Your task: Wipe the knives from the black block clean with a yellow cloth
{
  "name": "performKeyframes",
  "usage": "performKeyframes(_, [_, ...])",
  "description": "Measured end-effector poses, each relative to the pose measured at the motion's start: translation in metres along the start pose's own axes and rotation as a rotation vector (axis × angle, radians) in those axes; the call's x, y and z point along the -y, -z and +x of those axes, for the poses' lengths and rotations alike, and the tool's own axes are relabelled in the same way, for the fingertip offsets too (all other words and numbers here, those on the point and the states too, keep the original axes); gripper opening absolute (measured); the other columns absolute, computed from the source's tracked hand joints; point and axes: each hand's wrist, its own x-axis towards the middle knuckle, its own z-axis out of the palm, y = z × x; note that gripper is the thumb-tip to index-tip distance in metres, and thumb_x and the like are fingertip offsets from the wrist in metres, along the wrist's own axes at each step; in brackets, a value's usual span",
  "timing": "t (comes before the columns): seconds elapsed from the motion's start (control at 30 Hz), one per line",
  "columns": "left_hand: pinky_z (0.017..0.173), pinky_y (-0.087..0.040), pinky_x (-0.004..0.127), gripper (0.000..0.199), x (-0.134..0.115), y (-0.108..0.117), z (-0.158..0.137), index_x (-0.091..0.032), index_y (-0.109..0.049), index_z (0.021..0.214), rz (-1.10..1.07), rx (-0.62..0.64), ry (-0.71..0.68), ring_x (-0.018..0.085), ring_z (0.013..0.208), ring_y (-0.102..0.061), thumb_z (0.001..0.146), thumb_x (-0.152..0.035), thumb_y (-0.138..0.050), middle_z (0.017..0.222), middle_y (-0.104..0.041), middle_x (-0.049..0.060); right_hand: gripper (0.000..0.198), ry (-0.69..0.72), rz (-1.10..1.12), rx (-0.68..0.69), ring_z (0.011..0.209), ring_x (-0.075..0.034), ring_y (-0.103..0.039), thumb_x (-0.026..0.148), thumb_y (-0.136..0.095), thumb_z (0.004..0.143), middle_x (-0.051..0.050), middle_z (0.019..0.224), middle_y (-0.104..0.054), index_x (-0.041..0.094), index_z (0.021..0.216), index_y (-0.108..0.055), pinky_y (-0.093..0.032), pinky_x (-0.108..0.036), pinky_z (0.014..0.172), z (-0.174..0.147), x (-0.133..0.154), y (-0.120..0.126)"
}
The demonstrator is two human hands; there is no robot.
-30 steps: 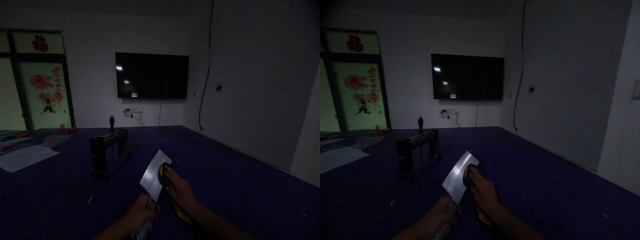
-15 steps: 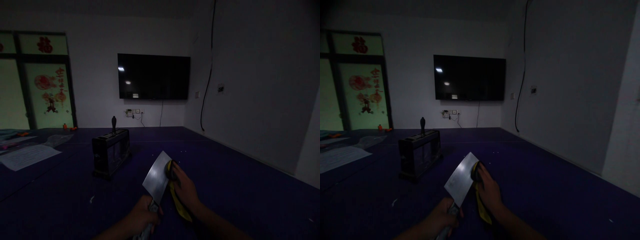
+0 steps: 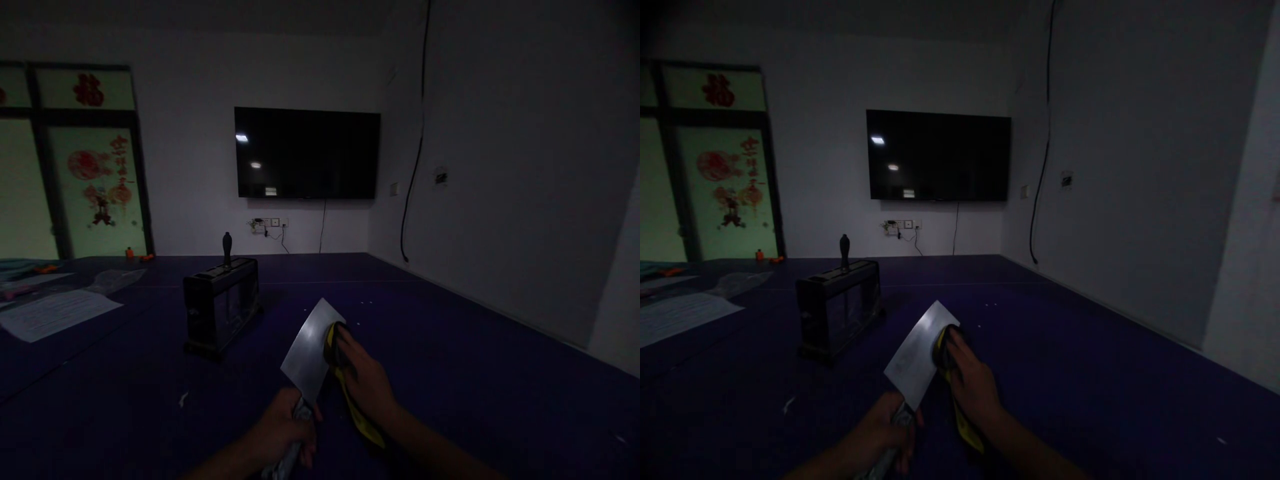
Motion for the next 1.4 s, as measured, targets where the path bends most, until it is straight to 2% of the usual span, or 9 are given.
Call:
performKeyframes(0.17, [0.041,-0.044,0.021,0.033,-0.003,0.002,0.003,-0.013,-0.051,0.08,-0.04,0.062,-0.036,0.015,0.043,-0.058,0.047,-0.016,-0.049,0.053,-0.061,0.002,0.06,-0.011,-0.027,0.005,0.124,-0.02,-0.043,0.0,-0.041,0.071,-0.004,0.144,-0.034,0.022,0.126,-0.048,-0.041,-0.038,0.1,0.0,-0.001,0.0])
performKeyframes(0.37, [0.029,-0.035,0.018,0.039,-0.003,0.003,0.004,-0.016,-0.048,0.086,0.028,0.034,0.072,0.012,0.028,-0.047,0.048,-0.018,-0.047,0.044,-0.055,-0.004,0.063,-0.016,-0.045,0.018,0.124,-0.019,-0.044,-0.001,-0.041,0.07,-0.002,0.143,-0.036,0.026,0.127,-0.047,-0.042,-0.037,0.099,0.0,-0.003,0.0])
performKeyframes(0.67, [0.028,-0.034,0.017,0.035,-0.004,-0.001,0.003,-0.016,-0.05,0.085,0.094,0.008,0.088,0.01,0.028,-0.044,0.05,-0.016,-0.049,0.045,-0.052,-0.006,0.063,-0.135,-0.021,-0.079,0.128,-0.02,-0.038,0.003,-0.04,0.071,-0.006,0.144,-0.035,0.021,0.131,-0.042,-0.037,-0.041,0.103,0.001,-0.008,-0.001])
performKeyframes(0.83, [0.03,-0.035,0.018,0.051,-0.006,-0.001,0.002,-0.015,-0.047,0.101,0.109,-0.019,0.12,0.009,0.028,-0.041,0.05,-0.016,-0.049,0.044,-0.052,-0.007,0.061,-0.149,0.02,-0.082,0.128,-0.022,-0.038,0.004,-0.042,0.072,-0.006,0.142,-0.037,0.021,0.13,-0.045,-0.034,-0.043,0.104,0.002,-0.009,-0.001])
performKeyframes(0.9, [0.031,-0.035,0.018,0.057,-0.007,-0.001,0.001,-0.014,-0.045,0.107,0.116,-0.02,0.139,0.009,0.028,-0.041,0.051,-0.017,-0.049,0.045,-0.053,-0.008,0.06,-0.15,0.031,-0.088,0.128,-0.021,-0.038,0.004,-0.042,0.072,-0.006,0.142,-0.039,0.021,0.129,-0.046,-0.034,-0.043,0.105,0.002,-0.009,-0.001])
performKeyframes(1.07, [0.032,-0.033,0.016,0.056,-0.008,-0.001,-0.001,-0.015,-0.047,0.106,0.134,-0.057,0.124,0.008,0.03,-0.043,0.05,-0.014,-0.048,0.045,-0.053,-0.009,0.059,-0.116,0.043,-0.084,0.127,-0.019,-0.039,0.005,-0.042,0.073,-0.004,0.14,-0.04,0.023,0.128,-0.048,-0.034,-0.042,0.105,0.002,-0.01,-0.002])
performKeyframes(1.3, [0.03,-0.034,0.017,0.053,0.002,0.002,0.003,-0.015,-0.047,0.106,0.099,-0.024,0.073,0.008,0.029,-0.041,0.053,-0.02,-0.052,0.046,-0.053,-0.007,0.059,-0.09,0.065,-0.053,0.127,-0.019,-0.04,0.002,-0.041,0.069,-0.004,0.14,-0.042,0.02,0.125,-0.051,-0.036,-0.04,0.104,0.001,-0.009,-0.001])
performKeyframes(1.4, [0.03,-0.036,0.018,0.056,0.002,0.003,0.004,-0.015,-0.046,0.108,0.095,-0.007,0.094,0.009,0.029,-0.041,0.051,-0.018,-0.05,0.045,-0.053,-0.008,0.058,-0.104,0.07,-0.074,0.126,-0.019,-0.041,0.003,-0.04,0.07,-0.006,0.139,-0.043,0.02,0.125,-0.051,-0.035,-0.041,0.105,0.002,-0.01,-0.002])
